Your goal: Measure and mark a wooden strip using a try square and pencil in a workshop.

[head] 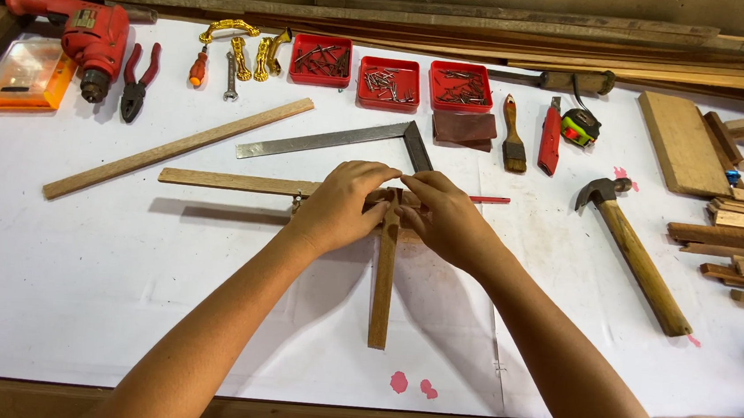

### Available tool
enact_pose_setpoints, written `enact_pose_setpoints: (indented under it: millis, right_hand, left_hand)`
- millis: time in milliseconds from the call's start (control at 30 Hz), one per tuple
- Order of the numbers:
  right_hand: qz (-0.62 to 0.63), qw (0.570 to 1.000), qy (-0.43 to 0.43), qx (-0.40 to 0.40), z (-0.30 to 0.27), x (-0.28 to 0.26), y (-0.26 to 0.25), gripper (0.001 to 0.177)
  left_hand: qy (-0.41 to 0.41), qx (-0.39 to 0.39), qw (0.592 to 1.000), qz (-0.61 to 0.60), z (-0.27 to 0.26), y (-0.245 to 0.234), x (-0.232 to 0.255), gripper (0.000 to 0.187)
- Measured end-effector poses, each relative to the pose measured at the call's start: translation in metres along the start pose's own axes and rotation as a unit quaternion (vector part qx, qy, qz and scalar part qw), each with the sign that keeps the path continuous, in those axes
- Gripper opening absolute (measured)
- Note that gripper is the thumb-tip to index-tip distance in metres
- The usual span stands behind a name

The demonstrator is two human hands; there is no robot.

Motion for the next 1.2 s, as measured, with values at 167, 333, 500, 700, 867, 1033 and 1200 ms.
enact_pose_setpoints:
  millis: [167, 333, 500, 700, 867, 1033, 1200]
  right_hand:
    - [-0.006, 1.0, -0.008, 0.022, -0.01, 0.006, -0.024, 0.045]
    - [-0.015, 0.998, -0.028, 0.057, -0.019, 0.005, -0.044, 0.04]
    - [-0.012, 0.996, -0.038, 0.081, -0.008, 0.014, -0.064, 0.035]
    - [-0.006, 0.996, -0.023, 0.089, 0.022, 0.046, -0.095, 0.033]
    - [-0.007, 0.996, -0.008, 0.094, 0.073, 0.072, -0.13, 0.032]
    - [-0.005, 0.996, -0.01, 0.09, 0.12, 0.105, -0.152, 0.032]
    - [-0.008, 0.998, 0.045, 0.047, 0.168, 0.133, -0.167, 0.029]
  left_hand:
    - [0.004, -0.015, 1.0, 0.014, 0.012, 0.003, 0.02, 0.039]
    - [0.033, -0.01, 0.999, 0.023, 0.021, 0.009, 0.037, 0.039]
    - [0.033, -0.007, 0.999, 0.01, 0.043, 0.015, 0.038, 0.031]
    - [0.058, -0.018, 0.998, 0.016, 0.105, 0.021, 0.028, 0.03]
    - [0.067, -0.003, 0.997, 0.025, 0.174, 0.016, 0.014, 0.029]
    - [0.033, -0.025, 0.999, 0.034, 0.232, 0.024, -0.009, 0.032]
    - [0.025, -0.067, 0.997, 0.026, 0.282, 0.033, -0.034, 0.026]
Point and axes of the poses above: each hand's wrist, its own z-axis towards the middle knuckle, its own y-axis out of the palm, x = y × z, the point moved 3 cm from there along z, towards the middle knuckle, and after that the axes turned 6 degrees about z, right-handed, at the moved point
